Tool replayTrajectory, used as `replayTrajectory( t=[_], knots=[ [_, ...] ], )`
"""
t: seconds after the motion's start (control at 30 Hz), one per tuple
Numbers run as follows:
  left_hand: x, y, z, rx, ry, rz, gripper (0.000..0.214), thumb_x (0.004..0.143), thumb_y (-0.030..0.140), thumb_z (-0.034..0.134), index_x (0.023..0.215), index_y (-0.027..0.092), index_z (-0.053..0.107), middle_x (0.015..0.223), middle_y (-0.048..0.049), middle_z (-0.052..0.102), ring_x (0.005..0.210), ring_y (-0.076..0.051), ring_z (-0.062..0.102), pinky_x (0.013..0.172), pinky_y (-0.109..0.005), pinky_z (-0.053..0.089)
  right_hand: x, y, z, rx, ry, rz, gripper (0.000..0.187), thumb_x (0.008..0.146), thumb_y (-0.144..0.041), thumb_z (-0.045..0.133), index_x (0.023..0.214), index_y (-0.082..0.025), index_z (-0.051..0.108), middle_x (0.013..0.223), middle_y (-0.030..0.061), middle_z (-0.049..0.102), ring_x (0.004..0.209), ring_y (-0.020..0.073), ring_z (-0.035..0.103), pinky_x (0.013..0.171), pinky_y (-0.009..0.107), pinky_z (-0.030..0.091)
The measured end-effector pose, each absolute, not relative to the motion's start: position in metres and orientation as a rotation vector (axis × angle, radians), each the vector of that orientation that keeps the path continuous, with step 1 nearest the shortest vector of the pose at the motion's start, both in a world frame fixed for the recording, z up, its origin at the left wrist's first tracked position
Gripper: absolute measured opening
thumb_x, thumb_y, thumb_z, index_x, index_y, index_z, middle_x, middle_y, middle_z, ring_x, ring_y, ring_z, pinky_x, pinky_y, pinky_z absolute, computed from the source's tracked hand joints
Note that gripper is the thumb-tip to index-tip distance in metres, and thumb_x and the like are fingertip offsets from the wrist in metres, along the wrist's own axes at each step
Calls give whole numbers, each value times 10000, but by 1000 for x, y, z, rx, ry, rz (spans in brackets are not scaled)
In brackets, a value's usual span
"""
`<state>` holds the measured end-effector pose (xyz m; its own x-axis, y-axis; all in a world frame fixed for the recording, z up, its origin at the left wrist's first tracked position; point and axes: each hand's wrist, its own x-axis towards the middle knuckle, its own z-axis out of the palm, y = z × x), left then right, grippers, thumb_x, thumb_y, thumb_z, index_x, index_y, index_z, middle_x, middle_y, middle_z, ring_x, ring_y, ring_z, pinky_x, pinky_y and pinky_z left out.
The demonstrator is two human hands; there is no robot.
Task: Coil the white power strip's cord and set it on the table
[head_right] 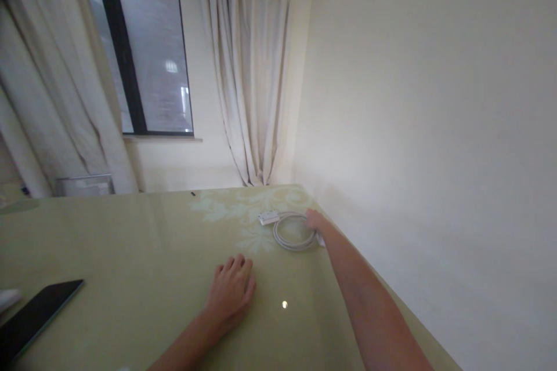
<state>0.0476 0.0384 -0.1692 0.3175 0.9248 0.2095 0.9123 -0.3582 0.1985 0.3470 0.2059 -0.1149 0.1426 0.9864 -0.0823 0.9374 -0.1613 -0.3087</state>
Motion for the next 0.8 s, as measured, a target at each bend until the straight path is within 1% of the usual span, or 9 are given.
replayTrajectory(
  t=[0.07,0.17,0.27,0.33,0.43,0.53,0.63,0.7,0.8],
  knots=[
    [47,41,-161,2511,1743,403,456,1040,322,314,1161,175,728,1213,-149,696,1160,-324,634,960,-497,477,340,196,-100,-2142,-1863,473,349,1012,-383,661,1288,-170,646,1291,104,661,1081,238,685,914,438,604],
    [43,46,-152,2484,1678,318,560,1077,416,245,1068,178,752,1176,-153,706,1155,-323,652,957,-485,496,320,179,-73,-1962,-1774,534,219,1010,-308,646,1056,-103,710,869,47,706,770,169,691,710,292,570],
    [33,50,-146,2502,1569,261,462,944,545,583,1161,164,731,1295,-178,682,1228,-373,626,987,-508,492,292,160,-42,-1742,-1697,580,147,964,-240,649,987,-111,716,613,-22,591,563,105,581,572,224,466],
    [27,51,-137,2541,1493,310,472,785,463,792,1154,178,724,1272,-165,703,1204,-379,639,980,-497,494,272,147,-24,-1618,-1651,592,173,942,-288,660,997,-131,705,615,-38,571,532,90,535,535,215,429],
    [17,52,-113,2586,1475,532,146,921,319,657,987,202,713,1076,-111,741,1047,-293,679,936,-432,489,242,126,-7,-1341,-1526,678,236,872,-362,713,994,-161,693,627,-61,535,484,77,436,477,220,348],
    [4,53,-83,2547,1618,1240,283,1042,309,452,893,197,664,952,-110,708,940,-258,660,894,-396,484,213,107,-2,-1064,-1410,795,252,778,-371,786,914,-175,708,624,-68,527,479,70,366,476,229,298],
    [-15,52,-59,2406,1851,1885,340,989,456,585,1125,157,673,1172,-183,698,1137,-336,625,1016,-472,433,187,93,-5,-938,-1456,899,247,765,-376,811,885,-176,729,671,-48,585,539,80,417,530,232,328],
    [-30,53,-50,2413,1951,1827,480,963,527,612,1274,162,640,1297,-198,678,1211,-369,605,1040,-495,406,174,87,-6,-868,-1543,967,253,753,-366,839,886,-173,746,744,-25,646,624,98,500,595,236,377],
    [-50,54,-42,2391,1826,1368,426,978,574,566,1215,233,660,1113,-97,762,1003,-287,697,882,-375,468,164,83,-6,-816,-1638,1038,296,723,-373,890,891,-167,760,794,-15,673,712,115,555,658,239,408]
  ],
)
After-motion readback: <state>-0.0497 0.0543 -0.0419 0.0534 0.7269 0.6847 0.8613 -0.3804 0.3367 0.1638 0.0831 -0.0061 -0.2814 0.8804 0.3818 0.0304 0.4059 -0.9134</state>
